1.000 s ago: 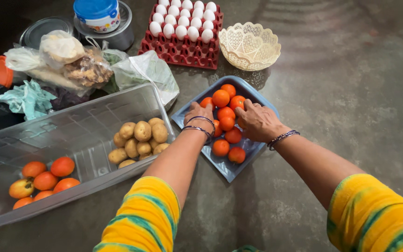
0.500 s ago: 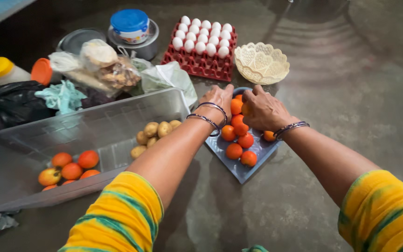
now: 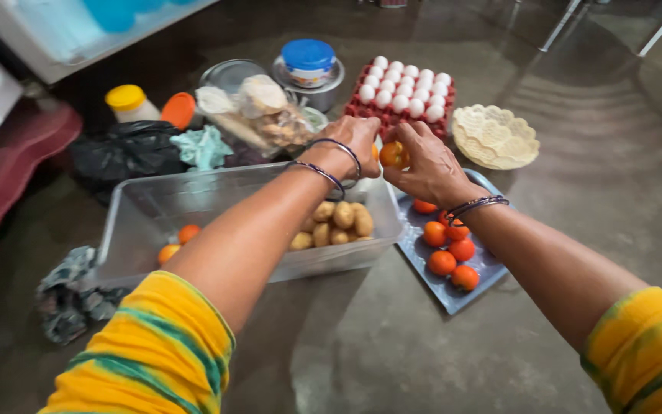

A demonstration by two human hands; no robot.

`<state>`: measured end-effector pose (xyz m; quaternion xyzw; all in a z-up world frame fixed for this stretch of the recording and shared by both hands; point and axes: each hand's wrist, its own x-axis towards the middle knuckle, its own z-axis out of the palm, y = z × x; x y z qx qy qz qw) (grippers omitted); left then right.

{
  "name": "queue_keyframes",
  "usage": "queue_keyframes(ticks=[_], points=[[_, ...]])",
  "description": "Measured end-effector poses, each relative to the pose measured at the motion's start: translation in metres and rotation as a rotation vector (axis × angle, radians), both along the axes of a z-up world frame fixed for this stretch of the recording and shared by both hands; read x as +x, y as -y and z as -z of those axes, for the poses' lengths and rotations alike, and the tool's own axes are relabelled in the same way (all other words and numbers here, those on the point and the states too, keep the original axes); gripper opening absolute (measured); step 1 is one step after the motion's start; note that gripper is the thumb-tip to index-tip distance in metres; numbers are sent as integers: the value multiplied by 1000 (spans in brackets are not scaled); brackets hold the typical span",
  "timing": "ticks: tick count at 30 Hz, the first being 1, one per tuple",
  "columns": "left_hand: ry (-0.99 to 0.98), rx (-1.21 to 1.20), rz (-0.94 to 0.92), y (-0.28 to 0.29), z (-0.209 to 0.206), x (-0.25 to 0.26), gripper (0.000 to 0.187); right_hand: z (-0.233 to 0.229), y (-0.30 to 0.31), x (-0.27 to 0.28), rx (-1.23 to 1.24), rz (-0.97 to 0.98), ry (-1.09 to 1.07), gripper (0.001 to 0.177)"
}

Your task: The person sorts small tomatoes and potatoes between a clear plastic container and a blue tray on the floor. They move items one by one, occasionally using a decorative bowl as an intermediate container, and wipe the inside of the plastic container with a cloth.

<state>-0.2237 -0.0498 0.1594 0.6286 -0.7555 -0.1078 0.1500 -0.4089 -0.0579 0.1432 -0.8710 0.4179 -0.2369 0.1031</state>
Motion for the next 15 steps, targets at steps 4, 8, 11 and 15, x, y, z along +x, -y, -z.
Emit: queue_keyframes(ticks=[4,8,11,15], points=[[5,55,25,-15,-10,58,49,-5,-14,46,-8,-118,66,47],[132,184,-4,-42,-18,108,43,3,-26,92,9,-225,104,48],[237,367,-82,-66,-23,142,32,14,-33,123,47,-268,39,48],[288,482,-159,-92,-10,182,34,33,-38,163,91,-370,26,49]])
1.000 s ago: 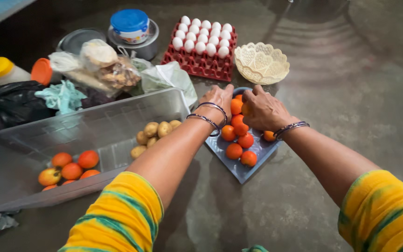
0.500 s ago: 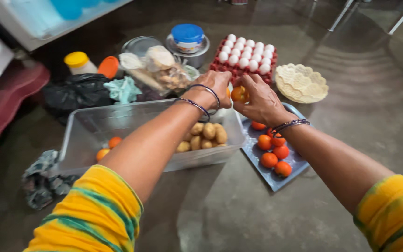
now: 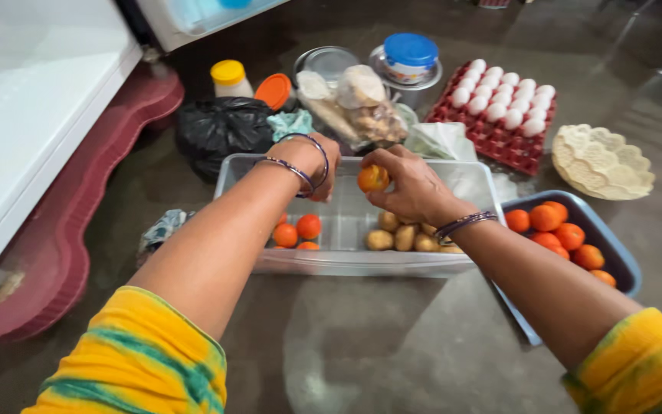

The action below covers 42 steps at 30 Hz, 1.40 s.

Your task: The person sorts small tomatoes and potatoes between a clear plastic container and a blue tray on the floor. They move items one by one, occasionally using a decorative bowl as an intermediate container, and wipe the inside of the plastic container with a cloth.

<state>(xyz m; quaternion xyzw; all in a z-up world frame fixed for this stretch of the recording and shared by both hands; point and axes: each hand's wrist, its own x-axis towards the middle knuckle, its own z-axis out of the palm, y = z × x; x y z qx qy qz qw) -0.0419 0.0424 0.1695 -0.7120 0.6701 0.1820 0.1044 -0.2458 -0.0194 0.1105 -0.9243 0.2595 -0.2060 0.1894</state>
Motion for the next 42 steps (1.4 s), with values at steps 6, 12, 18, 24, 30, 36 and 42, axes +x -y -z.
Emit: queue_keyframes(ticks=[6,12,18,24,30,36,42], points=[[133,-1,-18,-4,78,66,40,37,-7,66,82,-27,-89,50],[116,-161,-66,9,159,107,36,71,-16,114,144,45,-227,50],[160,-110,-9,8,180,101,32,99,-13,138,123,45,-359,34],[200,-65,-32,9,171,92,39,113,-15,147,182,36,-311,24],[202,-120,-69,22,164,86,31,104,-12,139,183,7,-282,42],[81,-195,-16,32,134,64,26,83,3,115,169,23,-267,39],[-3,-318,70,37,80,21,25,43,21,63,87,37,-219,32]])
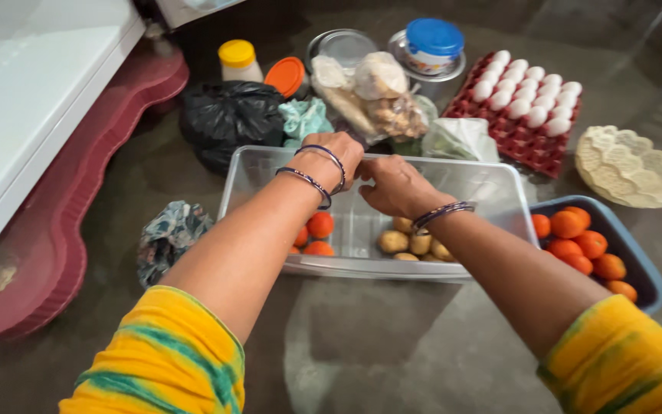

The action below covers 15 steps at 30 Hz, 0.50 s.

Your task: The person sorts small tomatoes and potatoes between a clear plastic container and a blue tray on the floor. They move items one by one, occasionally using a decorative bowl as an intermediate container, and wipe the inside of the plastic container with a cloth.

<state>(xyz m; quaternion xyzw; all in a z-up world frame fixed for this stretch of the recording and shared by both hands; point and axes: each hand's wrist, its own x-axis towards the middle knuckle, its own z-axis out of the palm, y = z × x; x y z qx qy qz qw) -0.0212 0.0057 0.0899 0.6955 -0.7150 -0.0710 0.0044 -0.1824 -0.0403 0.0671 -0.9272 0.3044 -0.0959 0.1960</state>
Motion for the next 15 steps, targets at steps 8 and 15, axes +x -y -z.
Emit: queue_keyframes(ticks=[8,15], points=[[-126,-228,177,34,-43,-96,24,-65,25,-114,-111,-8,6,34],[-269,-231,288,67,-55,-195,24,-94,41,-215,-174,61,-43,33]])
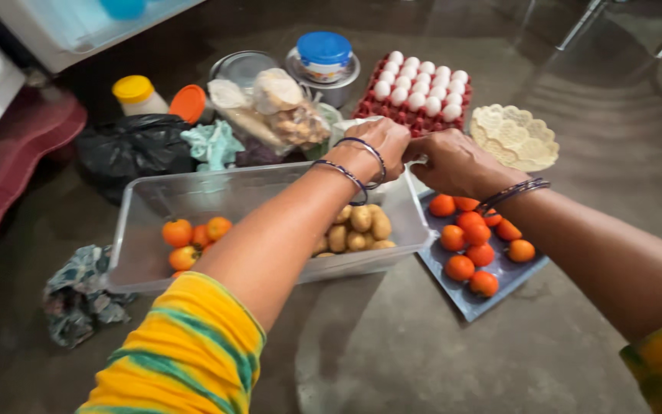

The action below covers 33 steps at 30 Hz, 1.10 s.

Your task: The person sorts small tomatoes and potatoes between a clear plastic container and a blue tray on the floor. They move items one by one, occasionally using a decorative bowl as an intermediate container, and wipe the inside of the plastic container with a cloth.

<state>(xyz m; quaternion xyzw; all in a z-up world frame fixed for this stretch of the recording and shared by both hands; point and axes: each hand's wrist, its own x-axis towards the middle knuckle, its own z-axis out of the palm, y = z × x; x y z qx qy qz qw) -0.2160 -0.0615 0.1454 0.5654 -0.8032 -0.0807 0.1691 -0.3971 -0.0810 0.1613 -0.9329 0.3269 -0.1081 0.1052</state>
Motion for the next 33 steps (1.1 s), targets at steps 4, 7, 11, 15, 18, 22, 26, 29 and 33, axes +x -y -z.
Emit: queue_keyframes(ticks=[4,7,11,15,18,22,26,29,33], points=[[-39,35,58,22,8,-62,25,2,6,-53,38,204,-68,32],[-21,96,90,32,21,-107,26,15,8,-92,52,293,-155,33],[-97,203,103,27,56,-160,28,49,15,-141,79,366,-243,32],[-53,317,153,17,96,-195,45,82,22,-182,144,449,-251,37],[-20,309,143,11,124,-212,48,101,23,-205,186,462,-318,39],[130,311,110,4,149,-219,55,117,13,-223,263,555,-447,36],[122,285,81,6,165,-213,55,134,0,-225,230,586,-553,40],[178,286,67,5,178,-212,72,148,0,-224,144,573,-534,52],[117,275,51,7,198,-220,69,169,6,-226,103,604,-552,56]])
